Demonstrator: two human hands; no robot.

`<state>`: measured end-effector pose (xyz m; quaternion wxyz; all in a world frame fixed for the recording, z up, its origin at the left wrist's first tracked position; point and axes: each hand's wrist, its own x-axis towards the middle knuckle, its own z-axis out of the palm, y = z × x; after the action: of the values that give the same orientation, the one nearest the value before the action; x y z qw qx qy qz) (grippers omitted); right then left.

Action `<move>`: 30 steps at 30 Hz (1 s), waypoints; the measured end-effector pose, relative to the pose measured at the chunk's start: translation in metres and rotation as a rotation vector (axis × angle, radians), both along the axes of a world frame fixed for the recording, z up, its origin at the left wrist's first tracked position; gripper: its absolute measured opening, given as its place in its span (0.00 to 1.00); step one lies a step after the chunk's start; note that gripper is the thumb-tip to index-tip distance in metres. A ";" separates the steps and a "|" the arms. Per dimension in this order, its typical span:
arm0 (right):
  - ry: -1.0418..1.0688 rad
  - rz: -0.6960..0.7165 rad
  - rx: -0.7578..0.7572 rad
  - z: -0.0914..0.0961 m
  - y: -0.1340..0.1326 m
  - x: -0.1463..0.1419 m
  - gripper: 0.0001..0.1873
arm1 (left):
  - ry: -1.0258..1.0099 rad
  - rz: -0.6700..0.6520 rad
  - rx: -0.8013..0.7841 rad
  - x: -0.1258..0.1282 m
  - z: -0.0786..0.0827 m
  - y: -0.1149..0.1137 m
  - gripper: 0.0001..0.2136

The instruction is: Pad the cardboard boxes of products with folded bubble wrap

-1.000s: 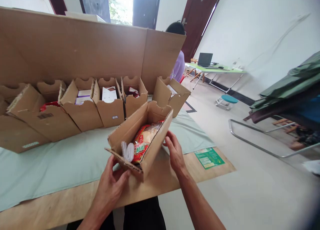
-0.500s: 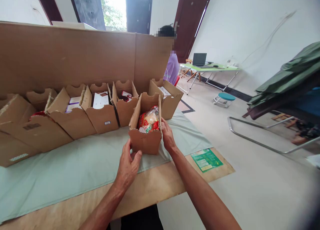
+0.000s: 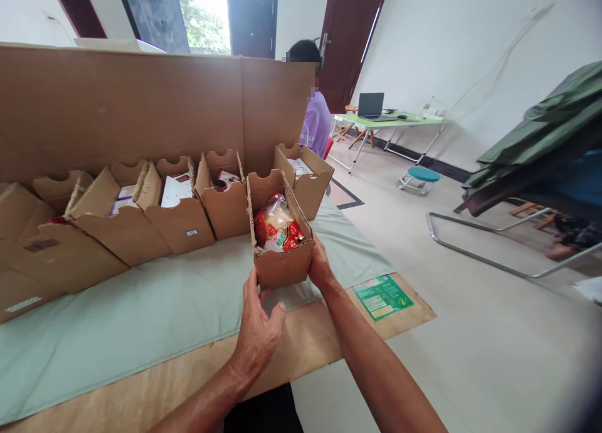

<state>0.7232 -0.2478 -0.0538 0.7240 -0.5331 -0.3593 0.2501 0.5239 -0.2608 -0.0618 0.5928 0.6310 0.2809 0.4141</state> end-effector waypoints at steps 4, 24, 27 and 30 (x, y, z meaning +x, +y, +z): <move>0.075 0.014 0.024 0.004 0.000 0.005 0.38 | -0.013 0.021 -0.003 0.013 -0.003 0.016 0.38; -0.799 -0.077 -0.305 0.008 0.007 -0.027 0.17 | 0.264 -0.002 0.371 -0.004 -0.035 0.088 0.23; -0.853 -0.092 -0.360 0.014 0.034 -0.012 0.21 | 0.269 -0.010 0.411 0.001 -0.037 0.089 0.22; -0.869 -0.126 -0.390 0.014 0.055 0.006 0.27 | 0.265 -0.015 0.437 0.003 -0.037 0.089 0.22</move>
<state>0.7288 -0.1928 -0.0394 0.4071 -0.7349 -0.5420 0.0223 0.5274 -0.1719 -0.0992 0.4034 0.7950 0.2552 0.3744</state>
